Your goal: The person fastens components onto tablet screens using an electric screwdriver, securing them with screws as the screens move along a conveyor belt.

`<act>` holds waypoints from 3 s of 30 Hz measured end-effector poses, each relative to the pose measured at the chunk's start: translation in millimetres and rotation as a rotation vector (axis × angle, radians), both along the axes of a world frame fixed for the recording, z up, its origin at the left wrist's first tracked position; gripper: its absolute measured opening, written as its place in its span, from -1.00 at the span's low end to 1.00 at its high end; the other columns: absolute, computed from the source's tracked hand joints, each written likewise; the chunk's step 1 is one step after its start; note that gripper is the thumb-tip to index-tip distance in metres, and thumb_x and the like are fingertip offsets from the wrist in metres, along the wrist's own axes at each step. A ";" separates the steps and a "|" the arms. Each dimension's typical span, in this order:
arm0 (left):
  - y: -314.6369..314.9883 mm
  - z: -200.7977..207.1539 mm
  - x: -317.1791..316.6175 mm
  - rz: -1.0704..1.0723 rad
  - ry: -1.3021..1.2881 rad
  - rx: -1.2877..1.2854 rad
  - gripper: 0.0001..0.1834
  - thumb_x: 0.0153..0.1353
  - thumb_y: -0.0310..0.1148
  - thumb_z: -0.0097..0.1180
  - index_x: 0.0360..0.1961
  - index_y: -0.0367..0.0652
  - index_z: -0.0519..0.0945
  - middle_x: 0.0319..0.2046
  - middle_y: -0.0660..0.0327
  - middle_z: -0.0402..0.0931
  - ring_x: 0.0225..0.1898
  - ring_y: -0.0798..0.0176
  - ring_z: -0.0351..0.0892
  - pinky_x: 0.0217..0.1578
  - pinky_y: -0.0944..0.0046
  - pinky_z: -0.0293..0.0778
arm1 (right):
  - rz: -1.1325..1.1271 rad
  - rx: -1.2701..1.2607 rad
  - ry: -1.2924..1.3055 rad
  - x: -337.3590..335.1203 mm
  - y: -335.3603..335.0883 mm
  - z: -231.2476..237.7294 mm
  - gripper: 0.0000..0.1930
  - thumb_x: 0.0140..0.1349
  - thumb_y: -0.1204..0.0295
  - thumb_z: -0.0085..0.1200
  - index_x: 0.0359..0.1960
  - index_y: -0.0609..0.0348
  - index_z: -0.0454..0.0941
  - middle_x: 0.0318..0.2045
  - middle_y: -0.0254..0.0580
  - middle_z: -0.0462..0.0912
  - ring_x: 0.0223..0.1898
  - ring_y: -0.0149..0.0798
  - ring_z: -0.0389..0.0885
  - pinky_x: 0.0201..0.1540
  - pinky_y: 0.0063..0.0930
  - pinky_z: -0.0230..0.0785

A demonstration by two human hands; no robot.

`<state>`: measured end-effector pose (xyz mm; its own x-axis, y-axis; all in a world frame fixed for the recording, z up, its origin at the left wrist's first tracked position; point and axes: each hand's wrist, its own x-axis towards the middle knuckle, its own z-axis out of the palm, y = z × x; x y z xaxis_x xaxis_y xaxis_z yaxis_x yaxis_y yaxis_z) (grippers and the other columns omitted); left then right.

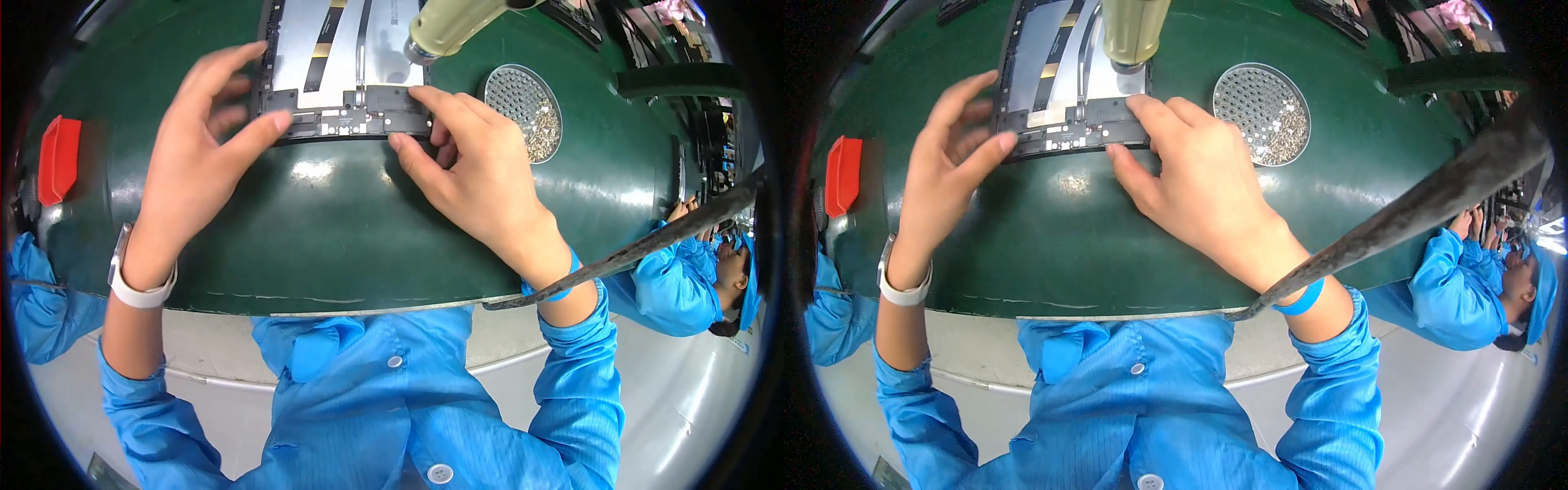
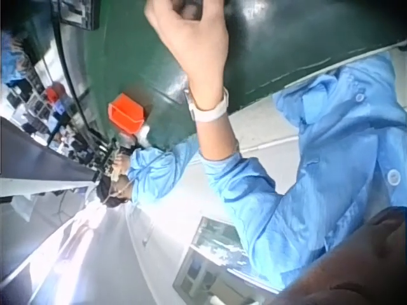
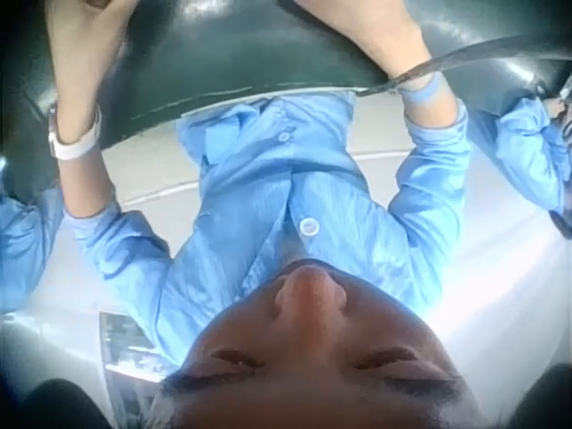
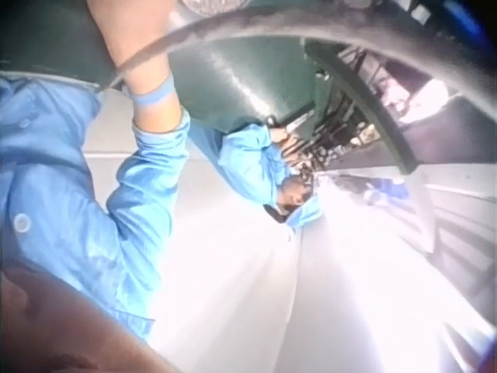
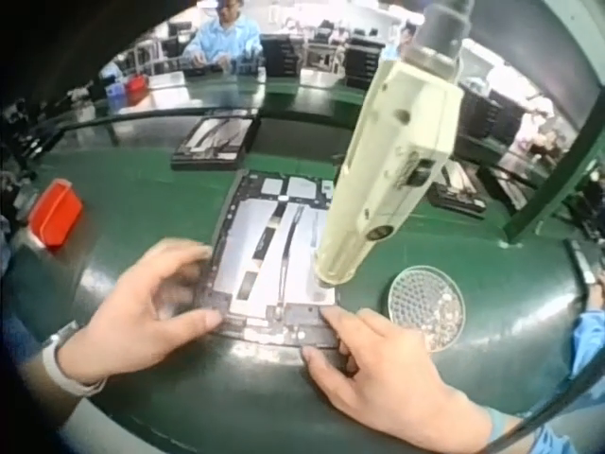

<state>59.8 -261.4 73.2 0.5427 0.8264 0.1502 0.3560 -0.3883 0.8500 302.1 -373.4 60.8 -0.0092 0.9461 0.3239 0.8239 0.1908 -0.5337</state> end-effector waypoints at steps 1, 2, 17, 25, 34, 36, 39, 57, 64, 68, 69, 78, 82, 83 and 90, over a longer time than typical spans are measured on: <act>-5.7 -0.4 -3.0 0.064 -0.127 -0.388 -0.37 0.20 -0.44 0.33 0.27 -0.34 0.38 0.12 -0.01 0.50 0.06 0.20 0.57 0.08 0.19 0.48 | -0.003 -0.009 0.018 -1.4 1.7 -1.5 -0.60 0.09 0.39 0.32 -0.05 0.29 0.57 -0.50 -0.05 0.55 -0.54 -0.04 0.59 -0.48 -0.22 0.46; -7.2 1.8 -2.6 0.071 -0.129 -0.382 -0.37 0.20 -0.44 0.33 0.27 -0.34 0.38 0.12 -0.01 0.50 0.06 0.20 0.57 0.08 0.19 0.48 | 0.009 -0.032 0.092 -3.0 3.6 -3.6 -0.56 0.08 0.40 0.33 -0.01 0.31 0.55 -0.53 -0.08 0.52 -0.56 -0.08 0.55 -0.49 -0.25 0.42; -5.1 45.6 -117.3 0.236 -0.647 -0.815 -0.35 0.27 -0.61 0.09 0.38 -0.35 0.20 0.15 -0.01 0.48 0.07 -0.01 0.63 -0.03 -0.03 0.68 | -0.192 0.430 0.838 15.1 -17.7 22.1 -0.71 0.13 0.60 0.30 -0.10 0.29 0.57 -0.23 -0.19 0.62 -0.28 -0.46 0.56 -0.22 -0.58 0.41; 227.9 43.5 -159.6 0.687 -0.526 -0.446 -0.46 0.42 -0.45 -0.02 0.39 -0.22 0.26 0.09 0.12 0.51 0.08 0.15 0.55 0.22 -0.15 0.33 | -0.228 0.177 0.956 23.6 25.7 16.7 -0.80 0.16 0.58 0.26 -0.20 0.26 0.52 -0.24 -0.29 0.57 -0.04 -0.33 0.53 0.16 -0.38 0.31; 304.4 -8.2 -152.8 0.843 0.418 0.754 -0.60 0.09 -0.22 0.25 -0.07 -0.19 0.71 -0.13 -0.11 0.66 -0.07 -0.18 0.62 0.02 0.01 0.51 | -0.257 0.236 0.853 30.1 14.2 9.4 -0.59 0.13 0.66 0.20 0.04 0.31 0.41 -0.45 -0.37 0.48 -0.29 -0.45 0.47 -0.02 -0.47 0.34; 290.5 -11.6 -85.4 0.549 0.510 0.551 -0.39 0.07 0.08 0.31 -0.08 -0.28 0.70 -0.10 -0.18 0.64 -0.06 -0.21 0.64 0.04 0.01 0.52 | -0.265 0.283 0.842 31.4 12.7 7.2 -0.45 0.17 0.67 0.17 0.22 0.38 0.29 -0.47 -0.43 0.43 -0.43 -0.55 0.36 -0.22 -0.64 0.30; 290.5 -16.6 -35.4 0.448 0.734 0.181 0.18 -0.17 0.43 0.35 0.06 -0.63 0.49 -0.06 -0.33 0.60 0.01 -0.14 0.64 0.04 0.05 0.50 | -0.250 0.224 0.845 29.6 9.4 8.0 -0.49 0.17 0.65 0.16 0.17 0.38 0.31 -0.45 -0.37 0.48 -0.43 -0.53 0.41 -0.13 -0.56 0.36; 13.8 -1.6 9.9 0.032 -0.423 -0.735 -0.07 0.22 -0.31 0.32 0.44 -0.45 0.03 -0.21 0.19 0.66 -0.32 0.46 0.53 -0.36 0.46 0.40 | -0.218 0.349 0.828 43.6 -10.4 36.3 -0.34 0.12 0.57 0.27 0.28 0.41 0.29 -0.35 -0.33 0.58 -0.25 -0.43 0.56 0.00 -0.48 0.39; -12.0 -14.4 -1.2 0.061 0.060 -0.131 -0.23 0.12 -0.33 0.43 0.24 -0.57 0.38 -0.71 0.37 0.21 -0.61 0.61 0.18 -0.59 0.49 0.20 | -0.201 0.390 1.016 33.9 9.0 58.9 -0.72 0.10 0.62 0.30 -0.14 0.31 0.54 -0.48 -0.33 0.57 -0.54 -0.49 0.47 -0.53 -0.60 0.28; -20.9 -2.1 15.3 0.090 0.397 0.223 -0.38 0.03 -0.34 0.45 0.10 -0.43 0.56 -0.35 0.13 0.58 -0.31 0.23 0.54 -0.27 0.28 0.48 | -0.208 0.430 1.170 54.1 5.7 35.5 -0.84 0.11 0.60 0.28 -0.29 0.33 0.58 -0.60 -0.30 0.52 -0.67 -0.46 0.40 -0.60 -0.57 0.24; -25.4 -1.2 25.4 0.104 0.300 0.450 -0.44 0.01 -0.35 0.44 0.03 -0.39 0.59 -0.25 0.10 0.57 -0.19 0.10 0.52 -0.18 0.20 0.48 | -0.223 0.423 1.168 57.6 6.2 34.1 -0.84 0.11 0.60 0.28 -0.29 0.33 0.58 -0.60 -0.30 0.52 -0.67 -0.46 0.40 -0.60 -0.57 0.24; -46.6 -20.1 73.7 -0.148 0.025 0.572 -0.70 -0.01 -0.53 0.39 -0.20 -0.30 0.67 -0.20 0.13 0.56 -0.21 0.07 0.50 -0.19 0.15 0.45 | -0.254 0.329 1.076 59.0 16.0 17.3 -0.83 0.14 0.60 0.13 -0.23 0.41 0.55 -0.71 -0.30 0.37 -0.71 -0.39 0.31 -0.59 -0.45 0.18; -38.9 -20.8 84.0 -0.158 -0.008 0.540 -0.72 0.00 -0.52 0.39 -0.21 -0.30 0.67 -0.20 0.12 0.57 -0.24 0.07 0.49 -0.22 0.15 0.45 | -0.252 0.338 1.079 59.8 17.1 15.4 -0.83 0.14 0.60 0.13 -0.23 0.41 0.54 -0.71 -0.30 0.37 -0.71 -0.39 0.31 -0.59 -0.44 0.19; -34.1 -20.2 86.8 -0.119 0.055 0.632 -0.73 0.00 -0.52 0.37 -0.22 -0.30 0.66 -0.23 0.13 0.55 -0.25 0.08 0.47 -0.24 0.16 0.46 | -0.255 0.334 1.082 60.3 16.6 15.2 -0.83 0.14 0.60 0.13 -0.23 0.41 0.54 -0.71 -0.30 0.37 -0.71 -0.39 0.31 -0.59 -0.44 0.19; -33.8 -24.6 89.4 -0.097 -0.006 0.625 -0.81 -0.01 -0.54 0.35 -0.31 -0.29 0.67 -0.29 0.18 0.58 -0.29 0.11 0.47 -0.26 0.18 0.48 | -0.218 0.327 1.118 61.5 17.4 15.4 -0.84 0.11 0.60 0.17 -0.27 0.39 0.56 -0.68 -0.30 0.43 -0.69 -0.42 0.35 -0.59 -0.50 0.22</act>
<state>149.2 -295.2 48.6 0.6081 0.5285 0.5923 0.2900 -0.8425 0.4540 363.6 -355.9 76.2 0.5837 0.7634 0.2766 -0.0370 0.3653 -0.9301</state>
